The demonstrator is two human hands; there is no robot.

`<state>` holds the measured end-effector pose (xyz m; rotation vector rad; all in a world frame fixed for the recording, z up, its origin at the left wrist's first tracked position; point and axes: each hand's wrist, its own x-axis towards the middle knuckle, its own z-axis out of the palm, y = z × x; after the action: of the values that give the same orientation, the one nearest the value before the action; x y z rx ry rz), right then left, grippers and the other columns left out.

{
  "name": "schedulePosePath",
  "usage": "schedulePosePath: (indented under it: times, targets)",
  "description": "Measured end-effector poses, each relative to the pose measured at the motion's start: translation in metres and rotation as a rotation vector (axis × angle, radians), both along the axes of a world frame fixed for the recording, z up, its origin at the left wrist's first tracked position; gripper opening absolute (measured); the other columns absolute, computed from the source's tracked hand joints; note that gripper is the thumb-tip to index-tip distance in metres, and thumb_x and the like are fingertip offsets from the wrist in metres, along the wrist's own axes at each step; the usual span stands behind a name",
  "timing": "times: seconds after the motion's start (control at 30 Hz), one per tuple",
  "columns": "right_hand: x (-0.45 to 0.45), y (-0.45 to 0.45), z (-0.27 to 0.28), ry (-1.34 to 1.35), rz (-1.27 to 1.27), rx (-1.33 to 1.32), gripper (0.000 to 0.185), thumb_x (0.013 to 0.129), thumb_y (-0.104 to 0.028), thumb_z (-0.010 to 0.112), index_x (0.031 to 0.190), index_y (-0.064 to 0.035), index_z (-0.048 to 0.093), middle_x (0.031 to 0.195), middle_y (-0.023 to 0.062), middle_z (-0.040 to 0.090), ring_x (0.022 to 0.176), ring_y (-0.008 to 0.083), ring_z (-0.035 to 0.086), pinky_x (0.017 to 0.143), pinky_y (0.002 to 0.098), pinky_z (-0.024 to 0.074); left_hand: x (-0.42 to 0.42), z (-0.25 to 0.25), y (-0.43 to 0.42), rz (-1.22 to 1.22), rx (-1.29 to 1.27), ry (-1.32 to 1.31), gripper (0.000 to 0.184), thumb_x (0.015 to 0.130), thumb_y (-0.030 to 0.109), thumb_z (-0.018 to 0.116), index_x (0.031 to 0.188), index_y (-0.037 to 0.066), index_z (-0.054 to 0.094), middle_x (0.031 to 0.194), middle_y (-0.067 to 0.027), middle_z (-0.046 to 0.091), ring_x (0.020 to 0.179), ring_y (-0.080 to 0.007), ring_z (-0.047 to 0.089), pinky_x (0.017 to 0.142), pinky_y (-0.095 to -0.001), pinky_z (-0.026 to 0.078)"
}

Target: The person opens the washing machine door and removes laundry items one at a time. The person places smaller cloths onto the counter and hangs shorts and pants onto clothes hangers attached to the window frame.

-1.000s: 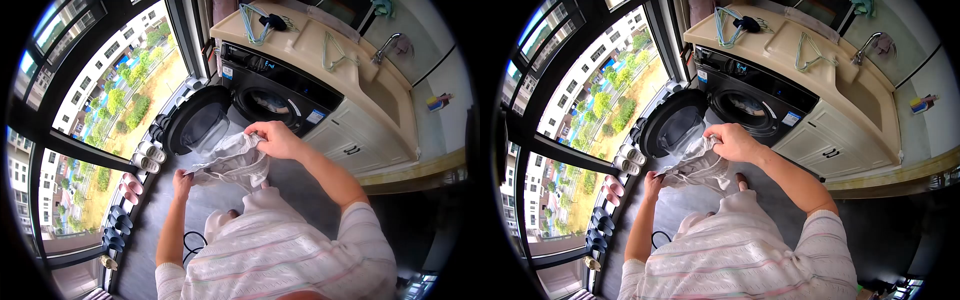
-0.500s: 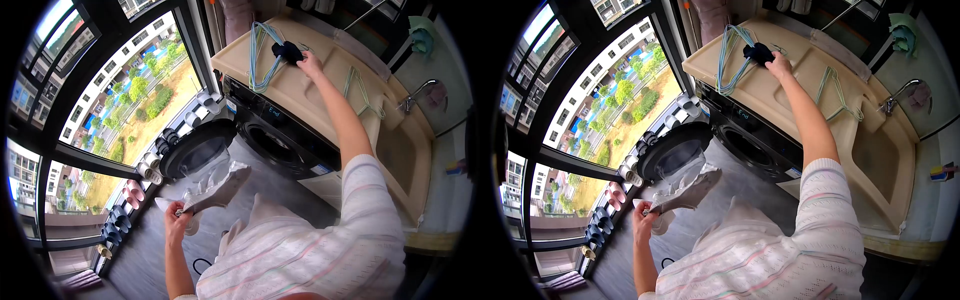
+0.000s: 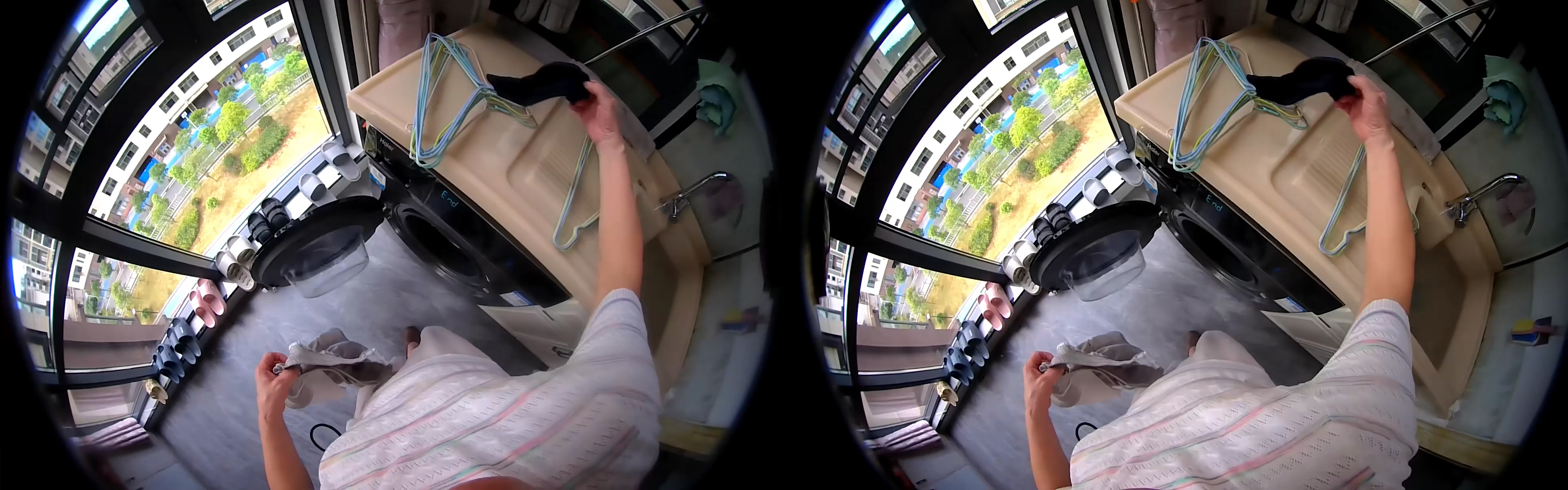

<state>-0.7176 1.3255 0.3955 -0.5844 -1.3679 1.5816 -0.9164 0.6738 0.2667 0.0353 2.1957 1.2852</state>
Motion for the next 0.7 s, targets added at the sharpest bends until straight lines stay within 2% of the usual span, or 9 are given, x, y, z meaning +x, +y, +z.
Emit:
schedulePosePath:
  times: [0.03,0.13,0.17,0.2,0.23,0.27,0.3,0.47,0.7]
  targets:
    - [0.017,0.009,0.003,0.033,-0.007,-0.06,0.011,0.076,-0.015,0.061,0.085,-0.0085,0.061,0.07,-0.0011,0.058,0.055,0.0098,0.056,0.048,0.0254,0.047,0.0,0.0,-0.001,0.002,0.003,-0.021,0.013,0.067,0.002,0.064,0.074,0.003,0.054,0.063,0.0029,0.051,0.055,-0.0037,0.043,0.048,-0.0196,0.034]
    - [0.031,0.015,0.001,-0.742,-0.003,0.085,0.016,0.074,-0.014,0.06,0.088,-0.0089,0.061,0.071,0.0001,0.059,0.057,0.0123,0.057,0.05,0.028,0.0466,-0.003,-0.006,-0.006,-0.046,0.019,-0.037,0.013,0.066,0.002,0.064,0.074,0.003,0.054,0.063,0.0027,0.051,0.056,-0.0045,0.043,0.049,-0.0203,0.035]
    - [0.018,0.004,-0.008,-1.105,-0.064,0.258,0.02,0.072,-0.015,0.058,0.091,-0.0078,0.062,0.074,0.0034,0.061,0.063,0.0111,0.059,0.05,0.028,0.0455,-0.004,-0.008,-0.007,-0.071,0.026,-0.034,0.013,0.065,0.002,0.064,0.075,0.002,0.054,0.063,0.0026,0.051,0.056,-0.0049,0.044,0.049,-0.0205,0.035]
    - [0.015,0.034,-0.051,-1.212,-0.269,0.842,0.018,0.072,-0.016,0.057,0.087,-0.0056,0.062,0.074,0.0059,0.062,0.064,0.0071,0.059,0.046,0.0255,0.0438,-0.004,-0.006,-0.005,-0.095,0.009,-0.027,0.014,0.065,0.002,0.064,0.075,0.002,0.054,0.063,0.0024,0.051,0.056,-0.0052,0.044,0.049,-0.0208,0.036]
    - [-0.01,0.026,-0.059,-1.087,-0.286,0.827,0.018,0.073,-0.019,0.058,0.081,-0.0045,0.064,0.071,0.0076,0.063,0.055,0.0088,0.058,0.044,0.0255,0.0439,-0.004,-0.001,-0.003,-0.116,-0.008,-0.02,0.015,0.064,0.002,0.063,0.075,0.002,0.054,0.063,0.0021,0.051,0.056,-0.0056,0.044,0.05,-0.0211,0.036]
    - [-0.045,-0.011,-0.048,-0.942,-0.201,0.362,0.022,0.074,-0.025,0.06,0.072,-0.0033,0.064,0.061,0.0067,0.06,0.045,0.0138,0.056,0.046,0.0275,0.0457,-0.003,0.002,0.0,-0.133,-0.027,-0.012,0.015,0.063,0.002,0.063,0.075,0.002,0.054,0.063,0.0018,0.051,0.056,-0.0059,0.044,0.05,-0.0214,0.036]
    - [-0.077,-0.04,-0.045,-0.874,-0.114,0.158,0.031,0.075,-0.032,0.059,0.067,-0.0023,0.063,0.057,0.0063,0.06,0.043,0.0156,0.055,0.047,0.0286,0.0469,-0.003,0.004,0.002,-0.142,-0.027,-0.01,0.016,0.063,0.002,0.063,0.076,0.002,0.054,0.063,0.0016,0.051,0.057,-0.006,0.044,0.05,-0.0215,0.037]
    - [-0.163,-0.055,-0.078,-1.316,-0.04,0.425,0.037,0.075,-0.036,0.056,0.062,-0.0022,0.061,0.055,0.0071,0.059,0.046,0.0167,0.058,0.048,0.0293,0.0474,-0.002,0.016,0.004,-0.222,-0.069,0.038,0.018,0.062,0.003,0.064,0.078,0.001,0.055,0.065,0.001,0.052,0.059,-0.006,0.046,0.052,-0.0215,0.038]
    - [-0.164,-0.036,-0.06,-1.467,0.035,0.366,0.02,0.07,-0.016,0.051,0.06,-0.0004,0.06,0.054,0.0104,0.058,0.044,0.0179,0.056,0.043,0.0297,0.045,-0.006,0.017,-0.009,-0.234,-0.117,0.161,0.022,0.062,0.007,0.064,0.081,0.001,0.055,0.064,-0.001,0.054,0.06,-0.008,0.048,0.055,-0.0233,0.041]
